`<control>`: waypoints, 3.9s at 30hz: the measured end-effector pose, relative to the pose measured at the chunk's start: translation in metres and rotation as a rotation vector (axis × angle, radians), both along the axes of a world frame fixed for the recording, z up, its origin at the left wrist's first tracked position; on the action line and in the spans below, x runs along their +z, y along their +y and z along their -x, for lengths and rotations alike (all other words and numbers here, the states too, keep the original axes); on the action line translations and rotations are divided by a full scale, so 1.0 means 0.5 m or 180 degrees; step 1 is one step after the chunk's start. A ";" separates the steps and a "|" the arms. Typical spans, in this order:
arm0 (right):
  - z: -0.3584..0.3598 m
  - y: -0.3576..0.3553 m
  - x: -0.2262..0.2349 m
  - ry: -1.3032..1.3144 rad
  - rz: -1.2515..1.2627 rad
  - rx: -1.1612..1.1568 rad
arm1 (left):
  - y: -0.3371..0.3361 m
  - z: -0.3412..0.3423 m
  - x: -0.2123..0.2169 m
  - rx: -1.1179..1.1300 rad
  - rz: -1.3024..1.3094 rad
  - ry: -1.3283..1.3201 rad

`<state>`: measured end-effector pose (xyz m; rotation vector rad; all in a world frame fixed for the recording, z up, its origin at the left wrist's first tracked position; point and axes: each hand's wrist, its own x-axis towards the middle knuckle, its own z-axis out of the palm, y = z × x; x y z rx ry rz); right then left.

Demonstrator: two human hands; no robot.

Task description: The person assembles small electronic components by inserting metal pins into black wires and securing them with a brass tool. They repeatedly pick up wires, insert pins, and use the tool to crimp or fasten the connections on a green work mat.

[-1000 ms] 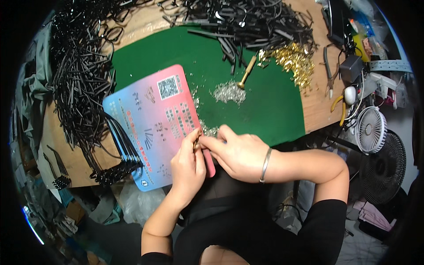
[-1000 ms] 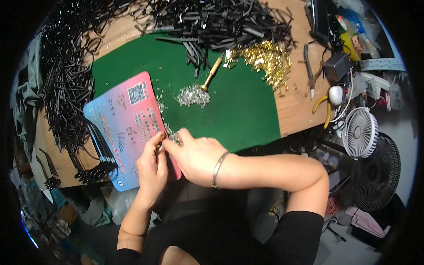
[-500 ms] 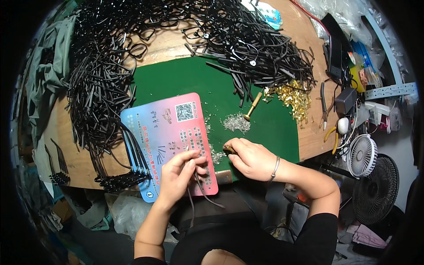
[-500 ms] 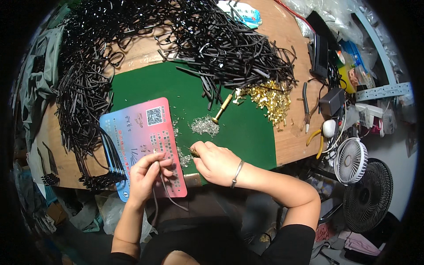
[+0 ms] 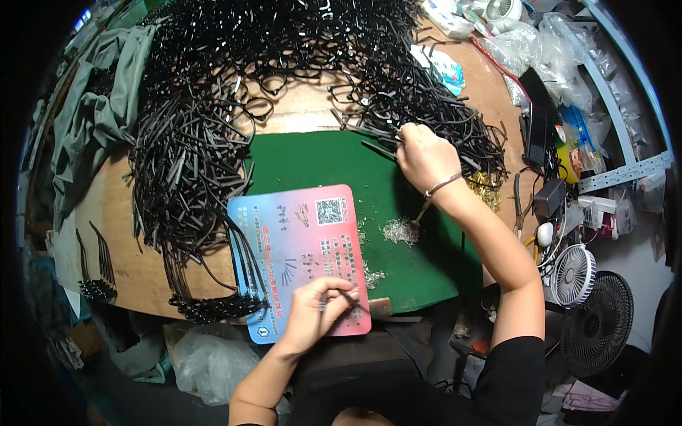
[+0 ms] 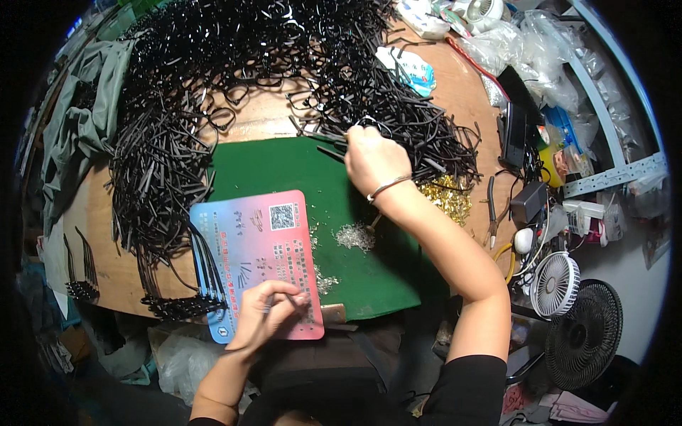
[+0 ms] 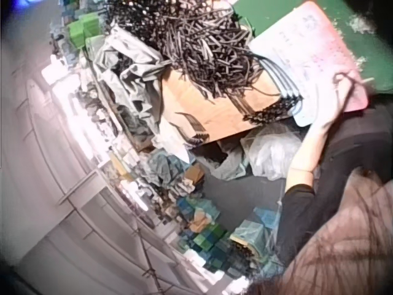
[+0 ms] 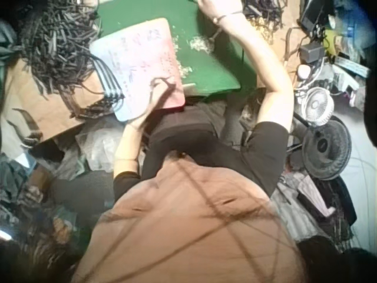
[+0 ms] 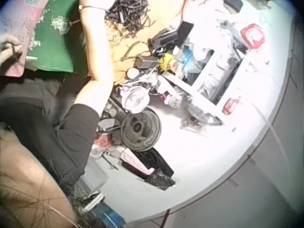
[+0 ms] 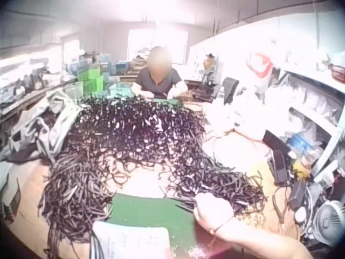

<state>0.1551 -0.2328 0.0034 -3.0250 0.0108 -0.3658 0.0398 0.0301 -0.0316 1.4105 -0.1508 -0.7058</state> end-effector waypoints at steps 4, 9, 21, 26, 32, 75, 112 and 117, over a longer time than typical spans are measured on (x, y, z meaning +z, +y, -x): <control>0.016 -0.013 -0.005 0.0028 0.0119 -0.0069 | -0.008 -0.017 -0.012 -0.0023 -0.0625 0.0629; 0.000 -0.030 -0.022 0.0618 0.0842 -0.0383 | -0.023 0.001 -0.038 0.0161 -0.1155 -0.1367; 0.080 -0.069 -0.011 -0.0625 0.0463 -0.0055 | -0.025 0.015 -0.043 0.0408 -0.1282 -0.1698; 0.087 -0.082 -0.025 -0.0408 0.1022 0.0749 | -0.006 0.004 0.012 0.0223 -0.1956 -0.2283; 0.090 -0.052 -0.023 0.0054 0.0643 0.0603 | 0.000 0.007 -0.012 0.0654 -0.1874 -0.2355; 0.375 0.146 -0.069 0.1469 -0.2166 0.1680 | -0.035 0.033 0.017 0.1222 -0.0722 -0.0519; 0.349 0.014 -0.016 0.1947 -0.2285 0.1095 | -0.037 0.032 -0.050 0.0480 -0.1282 -0.1854; 0.349 0.064 -0.044 0.1051 -0.1039 0.0950 | -0.033 0.033 -0.051 0.0379 -0.1390 -0.2022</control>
